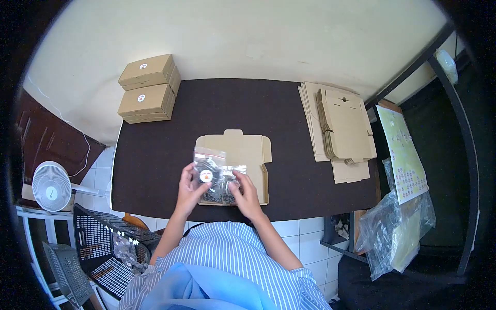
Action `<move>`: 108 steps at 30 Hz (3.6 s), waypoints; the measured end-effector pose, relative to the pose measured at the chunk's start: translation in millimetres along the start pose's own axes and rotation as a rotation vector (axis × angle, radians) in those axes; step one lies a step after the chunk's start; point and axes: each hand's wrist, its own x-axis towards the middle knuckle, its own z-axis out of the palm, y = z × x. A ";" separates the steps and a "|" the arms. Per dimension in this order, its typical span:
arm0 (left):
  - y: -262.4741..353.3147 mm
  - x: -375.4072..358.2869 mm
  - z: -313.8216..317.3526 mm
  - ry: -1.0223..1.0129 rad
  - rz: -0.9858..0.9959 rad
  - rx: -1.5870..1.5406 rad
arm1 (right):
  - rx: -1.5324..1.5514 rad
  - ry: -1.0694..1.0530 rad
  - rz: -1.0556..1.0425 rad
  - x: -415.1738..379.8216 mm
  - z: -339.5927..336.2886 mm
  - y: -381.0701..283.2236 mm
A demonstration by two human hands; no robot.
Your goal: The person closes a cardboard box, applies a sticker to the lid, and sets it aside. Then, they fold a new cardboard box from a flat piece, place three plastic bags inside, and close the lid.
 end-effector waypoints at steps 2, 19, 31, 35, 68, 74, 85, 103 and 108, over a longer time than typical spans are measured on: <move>-11.3 -2.3 9.8 -0.097 0.001 0.084 | 0.371 0.041 0.092 2.8 0.6 -7.3; -26.3 -4.5 8.1 -0.598 0.239 1.242 | -0.927 0.200 -0.046 -17.8 -29.2 -16.6; -29.6 3.0 5.4 -0.614 0.242 1.229 | -0.951 0.167 -0.159 -13.6 -19.5 -5.6; -12.8 13.0 -7.9 0.056 0.367 1.130 | -0.653 0.466 0.010 7.7 -50.6 0.5; -34.2 76.2 -44.9 0.050 -0.261 0.427 | -0.364 0.109 0.132 57.7 -95.9 29.8; -29.7 68.8 -48.4 -0.081 -0.242 0.550 | -0.266 0.223 0.117 43.3 -83.3 23.9; -40.2 72.1 -48.3 -0.019 -0.230 0.478 | -0.132 0.284 0.119 41.7 -76.1 24.7; 9.8 49.0 -32.1 -0.033 0.058 0.873 | -0.546 0.563 -0.062 17.8 -56.6 9.7; 26.5 38.2 -15.2 -0.019 -0.050 0.896 | -0.572 0.582 0.002 12.5 -54.0 -4.1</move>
